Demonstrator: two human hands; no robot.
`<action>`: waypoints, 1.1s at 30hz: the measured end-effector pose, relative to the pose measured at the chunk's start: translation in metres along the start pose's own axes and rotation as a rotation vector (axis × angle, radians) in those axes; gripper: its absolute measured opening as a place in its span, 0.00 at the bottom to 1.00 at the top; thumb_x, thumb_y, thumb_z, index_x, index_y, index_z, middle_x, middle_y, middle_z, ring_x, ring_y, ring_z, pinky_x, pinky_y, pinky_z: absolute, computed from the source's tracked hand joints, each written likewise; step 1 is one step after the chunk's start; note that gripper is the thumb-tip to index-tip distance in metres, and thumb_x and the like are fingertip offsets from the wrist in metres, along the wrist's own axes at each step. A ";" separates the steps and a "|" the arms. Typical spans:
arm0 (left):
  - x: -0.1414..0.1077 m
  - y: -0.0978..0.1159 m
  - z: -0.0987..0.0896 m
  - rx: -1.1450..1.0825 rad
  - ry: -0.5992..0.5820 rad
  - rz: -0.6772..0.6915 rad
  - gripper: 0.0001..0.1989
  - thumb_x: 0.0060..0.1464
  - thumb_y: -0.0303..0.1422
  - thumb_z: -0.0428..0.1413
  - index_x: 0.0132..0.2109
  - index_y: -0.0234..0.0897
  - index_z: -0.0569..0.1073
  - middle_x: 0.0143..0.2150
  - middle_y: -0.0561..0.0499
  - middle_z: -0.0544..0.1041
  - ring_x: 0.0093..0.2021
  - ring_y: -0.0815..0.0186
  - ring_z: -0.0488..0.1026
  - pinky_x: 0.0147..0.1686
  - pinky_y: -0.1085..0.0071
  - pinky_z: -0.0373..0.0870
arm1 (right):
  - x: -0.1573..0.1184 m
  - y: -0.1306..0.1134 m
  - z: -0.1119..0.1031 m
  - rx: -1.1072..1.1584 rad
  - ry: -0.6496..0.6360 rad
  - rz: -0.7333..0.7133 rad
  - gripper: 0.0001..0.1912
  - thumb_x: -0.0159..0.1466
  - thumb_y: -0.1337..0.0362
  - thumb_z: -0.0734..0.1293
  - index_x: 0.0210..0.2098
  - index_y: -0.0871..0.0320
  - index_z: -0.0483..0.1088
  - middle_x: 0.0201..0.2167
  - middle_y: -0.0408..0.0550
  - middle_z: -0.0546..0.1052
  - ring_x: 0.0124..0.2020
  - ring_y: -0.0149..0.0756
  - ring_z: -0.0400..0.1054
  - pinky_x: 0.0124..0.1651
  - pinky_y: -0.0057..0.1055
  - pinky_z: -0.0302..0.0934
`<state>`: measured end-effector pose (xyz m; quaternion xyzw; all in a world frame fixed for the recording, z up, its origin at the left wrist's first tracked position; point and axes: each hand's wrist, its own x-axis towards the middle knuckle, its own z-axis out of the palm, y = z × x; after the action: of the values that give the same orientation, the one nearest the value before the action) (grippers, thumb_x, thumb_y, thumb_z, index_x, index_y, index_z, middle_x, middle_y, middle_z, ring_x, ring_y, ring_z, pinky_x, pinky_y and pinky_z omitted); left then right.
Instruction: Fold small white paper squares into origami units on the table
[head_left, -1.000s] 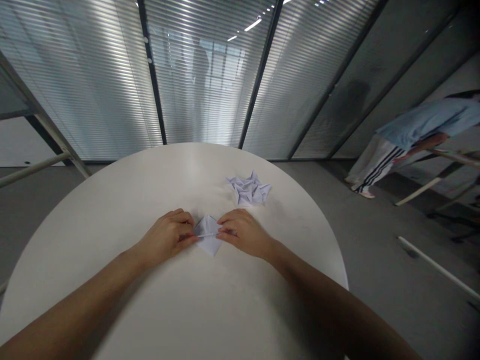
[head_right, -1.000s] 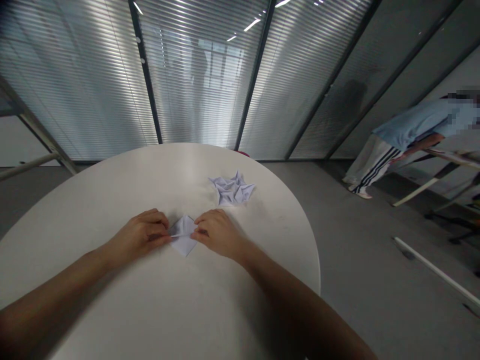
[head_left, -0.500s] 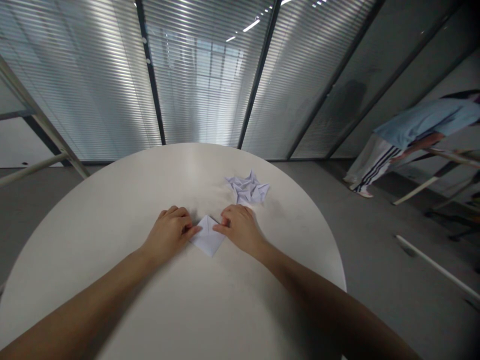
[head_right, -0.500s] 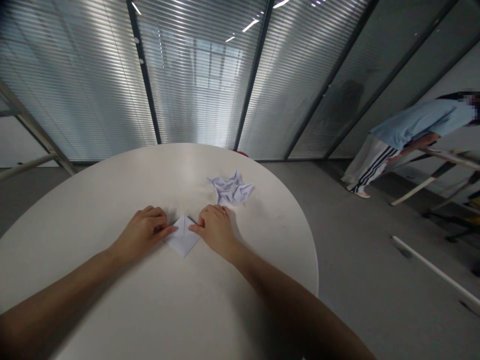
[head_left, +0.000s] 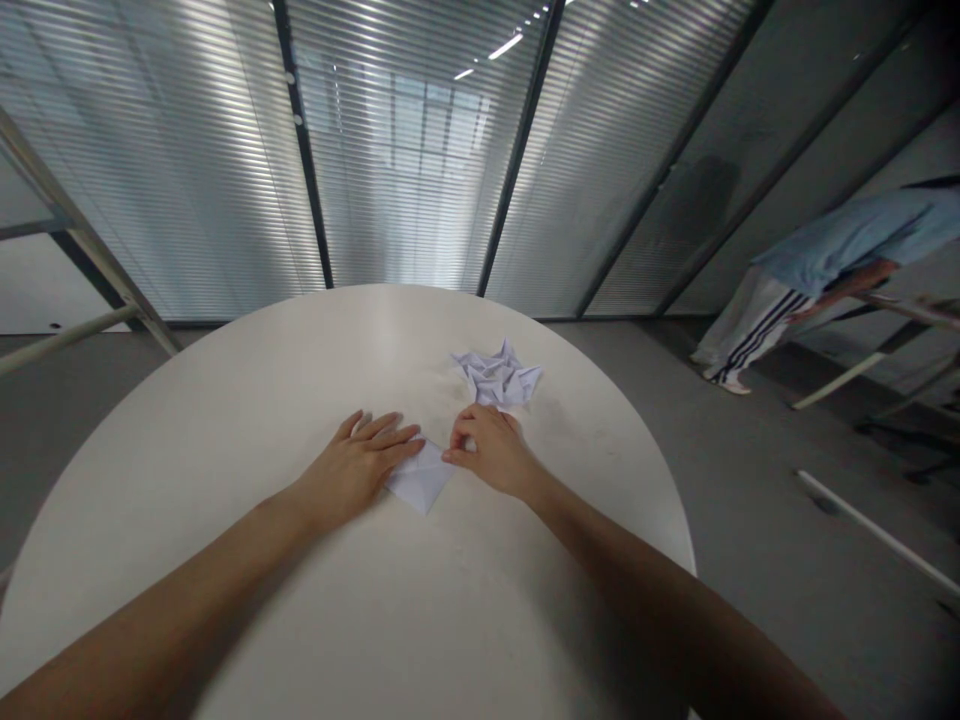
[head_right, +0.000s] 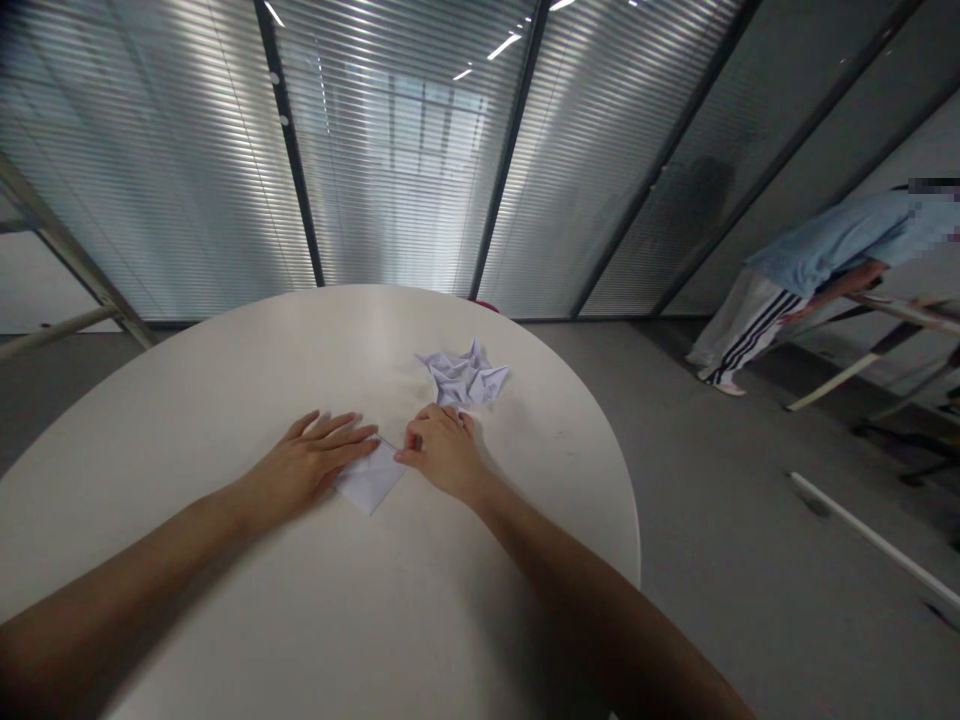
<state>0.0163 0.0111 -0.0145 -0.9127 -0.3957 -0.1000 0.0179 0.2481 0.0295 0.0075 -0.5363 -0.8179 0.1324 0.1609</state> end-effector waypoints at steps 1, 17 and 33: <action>0.000 0.000 -0.001 -0.003 -0.007 0.003 0.27 0.59 0.25 0.46 0.63 0.52 0.59 0.64 0.54 0.62 0.65 0.57 0.55 0.61 0.48 0.48 | 0.000 0.002 -0.001 0.009 -0.008 0.010 0.08 0.54 0.59 0.74 0.27 0.55 0.73 0.39 0.43 0.73 0.45 0.38 0.63 0.50 0.39 0.48; 0.000 -0.004 0.002 -0.090 0.005 -0.059 0.22 0.64 0.36 0.43 0.63 0.49 0.58 0.63 0.50 0.64 0.66 0.56 0.54 0.61 0.44 0.47 | -0.004 -0.019 0.004 0.060 -0.092 -0.020 0.18 0.59 0.70 0.67 0.48 0.53 0.71 0.41 0.45 0.76 0.43 0.36 0.67 0.48 0.34 0.54; -0.001 -0.011 -0.003 -0.154 0.120 -0.070 0.17 0.60 0.42 0.49 0.53 0.43 0.70 0.55 0.47 0.72 0.60 0.55 0.62 0.59 0.49 0.53 | -0.002 -0.020 0.005 0.188 -0.067 0.069 0.06 0.53 0.72 0.69 0.31 0.57 0.73 0.30 0.42 0.76 0.33 0.33 0.68 0.37 0.29 0.56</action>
<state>0.0069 0.0173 -0.0123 -0.8895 -0.4166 -0.1852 -0.0321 0.2303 0.0202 0.0104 -0.5421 -0.7877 0.2319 0.1786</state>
